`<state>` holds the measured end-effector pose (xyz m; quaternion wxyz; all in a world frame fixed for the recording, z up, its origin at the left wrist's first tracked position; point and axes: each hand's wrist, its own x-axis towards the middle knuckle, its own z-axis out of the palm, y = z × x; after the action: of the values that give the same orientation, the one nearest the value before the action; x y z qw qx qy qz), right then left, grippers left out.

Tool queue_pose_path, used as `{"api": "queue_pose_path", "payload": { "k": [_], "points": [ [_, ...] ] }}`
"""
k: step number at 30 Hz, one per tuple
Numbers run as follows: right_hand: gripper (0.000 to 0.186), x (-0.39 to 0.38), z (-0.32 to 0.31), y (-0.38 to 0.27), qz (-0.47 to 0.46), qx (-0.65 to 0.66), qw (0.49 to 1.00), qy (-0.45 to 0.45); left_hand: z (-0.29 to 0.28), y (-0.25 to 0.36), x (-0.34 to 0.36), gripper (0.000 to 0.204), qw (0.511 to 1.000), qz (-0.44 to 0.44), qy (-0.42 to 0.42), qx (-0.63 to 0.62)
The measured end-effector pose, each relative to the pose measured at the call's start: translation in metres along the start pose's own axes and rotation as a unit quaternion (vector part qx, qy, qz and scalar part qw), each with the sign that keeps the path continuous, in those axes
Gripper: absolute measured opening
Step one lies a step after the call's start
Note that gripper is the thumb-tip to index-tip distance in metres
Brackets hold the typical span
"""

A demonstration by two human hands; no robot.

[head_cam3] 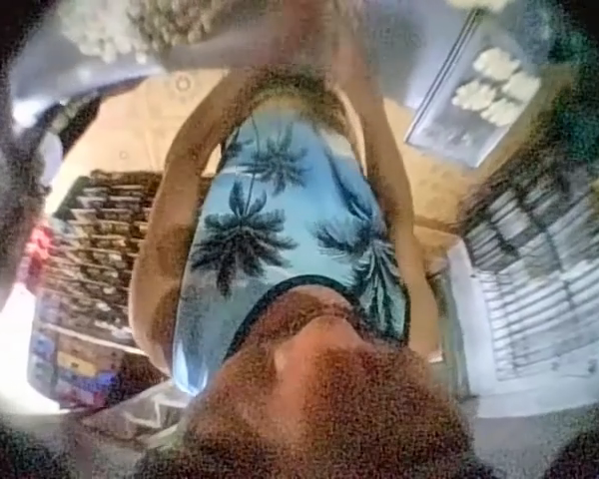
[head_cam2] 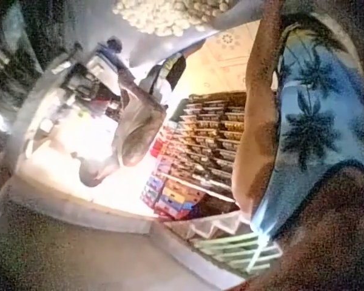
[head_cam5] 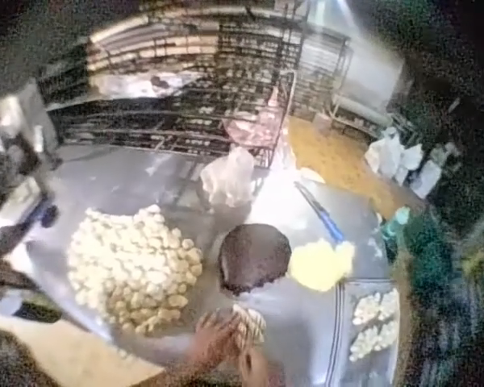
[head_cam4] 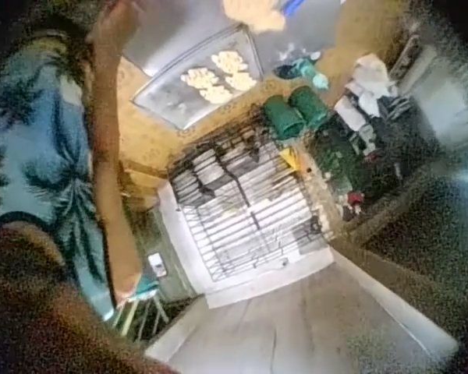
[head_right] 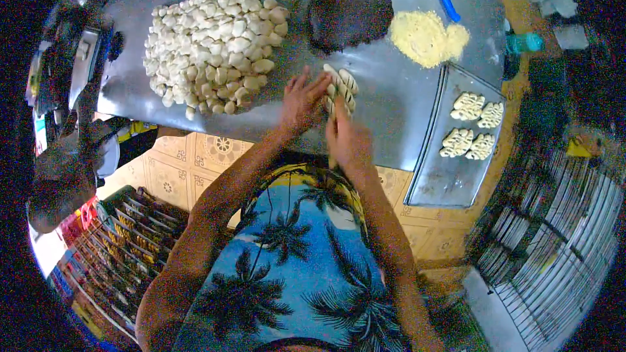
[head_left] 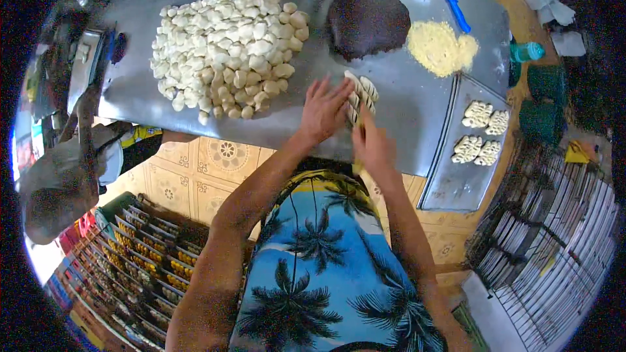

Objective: Shaping and scoring small portions of dough to create decorative bread rolls on a bakery workbench.

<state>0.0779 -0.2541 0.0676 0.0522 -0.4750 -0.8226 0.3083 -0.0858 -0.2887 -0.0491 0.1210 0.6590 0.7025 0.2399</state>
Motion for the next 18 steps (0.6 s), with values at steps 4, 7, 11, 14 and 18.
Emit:
{"api": "queue_pose_path", "payload": {
  "k": [4, 7, 11, 14, 18],
  "points": [
    [0.057, 0.035, 0.019, 0.01, -0.007, -0.027, 1.0, 0.008, -0.003, -0.004, 0.014, 0.05, 0.998, -0.026, -0.042, 0.024],
    [0.058, 0.02, 0.037, 0.022, 0.046, -0.032, 0.995, -0.078, -0.006, -0.003, 0.013, 0.05, 0.999, -0.031, -0.028, 0.015],
    [0.061, 0.004, 0.043, 0.023, -0.017, 0.025, 0.999, 0.03, -0.005, 0.002, -0.004, 0.046, 1.0, -0.024, -0.009, 0.003],
    [0.059, -0.019, 0.032, 0.014, 0.031, 0.021, 0.997, -0.06, -0.004, 0.002, -0.01, 0.048, 0.999, 0.002, 0.007, 0.037],
    [0.054, -0.06, 0.01, 0.037, -0.003, 0.077, 0.993, -0.086, -0.008, -0.003, -0.01, 0.053, 0.999, 0.01, 0.007, 0.03]
  ]
}}
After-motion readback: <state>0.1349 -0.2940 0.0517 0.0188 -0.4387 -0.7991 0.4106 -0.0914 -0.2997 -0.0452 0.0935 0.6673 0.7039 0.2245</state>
